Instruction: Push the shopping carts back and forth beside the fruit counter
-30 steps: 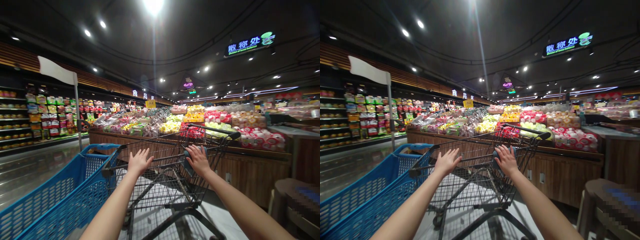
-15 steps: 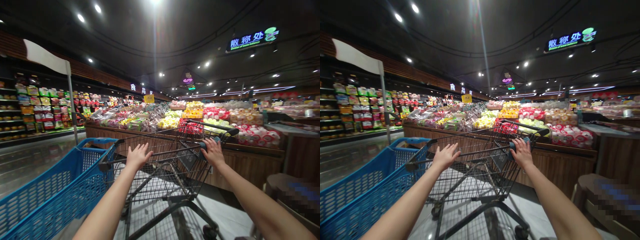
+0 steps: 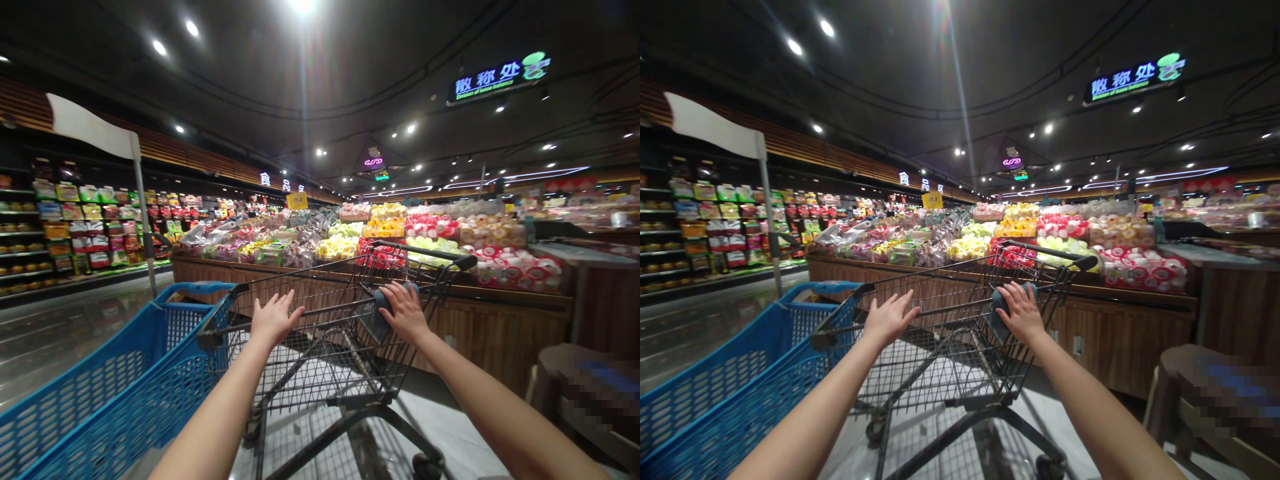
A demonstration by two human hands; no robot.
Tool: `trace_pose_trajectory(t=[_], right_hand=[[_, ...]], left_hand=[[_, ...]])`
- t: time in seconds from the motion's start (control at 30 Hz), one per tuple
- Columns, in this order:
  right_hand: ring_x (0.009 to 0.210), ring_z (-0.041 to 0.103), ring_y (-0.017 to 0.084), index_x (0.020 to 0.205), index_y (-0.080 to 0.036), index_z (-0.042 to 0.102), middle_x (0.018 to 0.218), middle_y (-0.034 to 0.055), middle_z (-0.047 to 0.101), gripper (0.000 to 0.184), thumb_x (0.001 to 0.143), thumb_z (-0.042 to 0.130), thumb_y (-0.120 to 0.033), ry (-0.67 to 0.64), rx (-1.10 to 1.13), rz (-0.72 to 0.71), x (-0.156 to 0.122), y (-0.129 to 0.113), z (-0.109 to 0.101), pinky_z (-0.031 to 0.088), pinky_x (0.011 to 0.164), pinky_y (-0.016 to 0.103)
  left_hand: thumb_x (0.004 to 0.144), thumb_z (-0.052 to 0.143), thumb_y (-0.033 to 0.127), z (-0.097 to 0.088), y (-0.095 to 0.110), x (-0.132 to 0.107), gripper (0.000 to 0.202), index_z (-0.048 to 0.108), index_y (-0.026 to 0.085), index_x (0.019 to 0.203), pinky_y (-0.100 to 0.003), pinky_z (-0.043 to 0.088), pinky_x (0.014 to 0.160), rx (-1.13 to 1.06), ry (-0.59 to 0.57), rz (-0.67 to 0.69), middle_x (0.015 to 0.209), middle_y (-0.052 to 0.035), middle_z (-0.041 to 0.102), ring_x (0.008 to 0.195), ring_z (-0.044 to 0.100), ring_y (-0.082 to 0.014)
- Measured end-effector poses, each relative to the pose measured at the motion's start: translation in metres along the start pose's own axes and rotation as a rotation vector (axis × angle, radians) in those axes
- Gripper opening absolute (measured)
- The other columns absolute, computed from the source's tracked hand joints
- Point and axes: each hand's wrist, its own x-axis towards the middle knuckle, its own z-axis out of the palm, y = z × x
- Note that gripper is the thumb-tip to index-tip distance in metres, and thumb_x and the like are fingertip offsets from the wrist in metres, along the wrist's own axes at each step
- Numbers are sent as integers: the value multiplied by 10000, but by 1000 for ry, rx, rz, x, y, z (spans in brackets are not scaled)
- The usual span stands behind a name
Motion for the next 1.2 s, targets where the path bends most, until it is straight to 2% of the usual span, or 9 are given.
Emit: trace_pose_trajectory(t=[0.2,0.27,0.33,0.5,0.73,0.8,0.87,1.03,1.2], right_hand=[[1303,425,256,1345,-228,500,1340,73,558,478,938,417,-464,8,-62,70,-10,68,-7,178,1160,519],[1287,438,259,1333,-227,508,1319,74,568,478,934,417,-474,-11,-68,74,-12,78,-7,186,1157,522],[1290,430,270,1312,-213,518,1303,83,573,484,932,415,-495,-10,-70,95,-12,77,-6,168,1161,536],[1339,359,302,1303,-173,506,1323,110,553,534,930,411,-543,48,-64,153,-7,39,2,119,1163,565],[1326,379,287,1334,-189,495,1308,96,570,548,918,463,-544,24,74,21,8,-43,-1,61,1188,540],[1316,395,279,1333,-201,501,1300,88,578,521,929,459,-528,24,102,25,11,-55,-2,61,1189,534],[1306,413,263,1330,-222,509,1303,75,581,482,941,451,-500,12,116,11,13,-56,-4,87,1187,515],[1266,461,222,1342,-246,506,1314,56,581,457,951,438,-471,-48,88,-66,10,-19,-9,165,1178,444],[1305,432,249,1357,-241,494,1330,70,571,479,944,420,-471,-8,-21,36,-4,44,-8,174,1165,501]], left_hand=[[927,218,685,0,0,-1,712,293,284,1511,-669,118,1131,-12,20,12,1453,-62,508,1417,344,-300],[931,228,675,0,1,-1,695,306,290,1505,-669,118,1131,-15,28,14,1454,-60,506,1414,349,-300],[932,232,672,0,3,-1,685,317,298,1500,-673,119,1129,-19,30,9,1455,-57,506,1413,350,-302],[928,218,685,0,4,1,685,343,309,1487,-680,122,1125,-16,18,2,1449,-52,512,1415,348,-303],[926,209,688,2,3,1,705,355,284,1484,-687,130,1120,-13,27,-3,1424,-61,539,1402,371,-309],[930,205,681,1,2,0,711,345,267,1490,-681,135,1122,-14,26,4,1415,-67,549,1397,380,-306],[934,208,674,1,1,-1,708,336,261,1494,-673,145,1123,-13,25,10,1411,-70,552,1393,388,-301],[934,220,672,1,-2,-2,717,324,244,1500,-666,147,1127,-13,45,17,1412,-83,550,1392,389,-301],[931,226,674,2,-1,-3,713,328,255,1498,-650,138,1136,-20,54,23,1408,-84,554,1403,372,-294]])
